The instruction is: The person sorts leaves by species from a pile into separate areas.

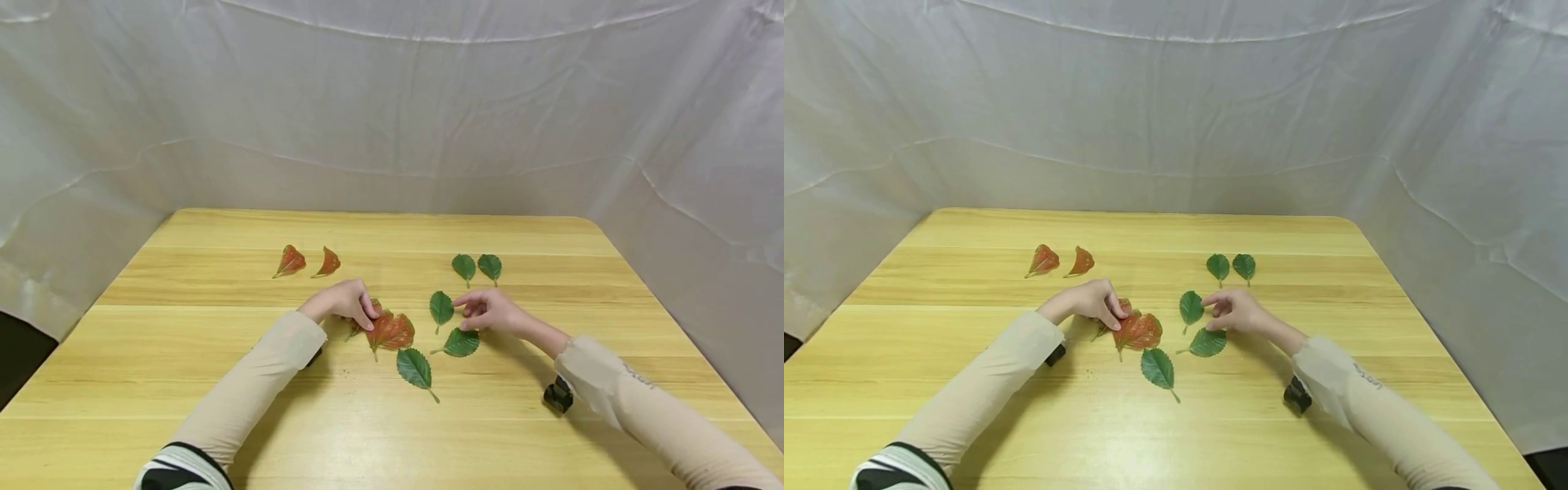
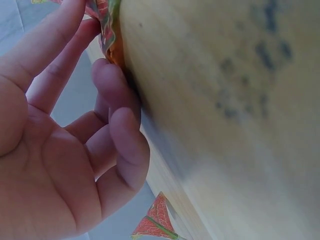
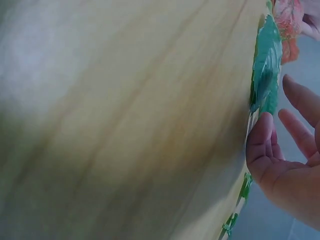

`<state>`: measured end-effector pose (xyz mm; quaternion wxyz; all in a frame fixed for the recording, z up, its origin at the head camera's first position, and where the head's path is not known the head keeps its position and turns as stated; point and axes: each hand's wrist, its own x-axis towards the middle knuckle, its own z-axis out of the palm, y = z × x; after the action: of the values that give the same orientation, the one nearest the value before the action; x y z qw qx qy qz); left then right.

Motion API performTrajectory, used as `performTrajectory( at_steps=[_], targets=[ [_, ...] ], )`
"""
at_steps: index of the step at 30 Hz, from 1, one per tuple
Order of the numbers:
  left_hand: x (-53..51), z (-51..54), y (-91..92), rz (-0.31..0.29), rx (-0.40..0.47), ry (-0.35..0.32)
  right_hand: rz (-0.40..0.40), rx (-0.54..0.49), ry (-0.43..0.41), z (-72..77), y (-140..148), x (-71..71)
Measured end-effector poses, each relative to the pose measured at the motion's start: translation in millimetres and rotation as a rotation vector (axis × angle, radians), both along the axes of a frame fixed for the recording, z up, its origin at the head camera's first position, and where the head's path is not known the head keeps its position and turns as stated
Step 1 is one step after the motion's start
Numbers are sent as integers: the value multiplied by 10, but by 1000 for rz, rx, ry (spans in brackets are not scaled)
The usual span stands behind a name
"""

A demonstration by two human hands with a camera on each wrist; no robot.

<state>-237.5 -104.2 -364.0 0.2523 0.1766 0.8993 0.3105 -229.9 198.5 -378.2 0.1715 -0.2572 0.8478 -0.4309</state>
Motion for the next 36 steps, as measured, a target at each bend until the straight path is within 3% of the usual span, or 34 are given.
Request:
performTrajectory(
  at_steps=[20, 24, 29, 36],
  targets=[
    [-16, 17, -12, 12, -21, -39, 134, 181, 77, -15, -62, -74],
    [-33, 38, -23, -41, -9, -31, 128, 192, 82, -7, -76, -77],
    [-61, 64, -37, -139, 0, 35, 111, 207, 82, -4, -86, -75],
    [-55, 102, -58, -181, 82, 78, 111, 209, 79, -12, -87, -72]
  ],
)
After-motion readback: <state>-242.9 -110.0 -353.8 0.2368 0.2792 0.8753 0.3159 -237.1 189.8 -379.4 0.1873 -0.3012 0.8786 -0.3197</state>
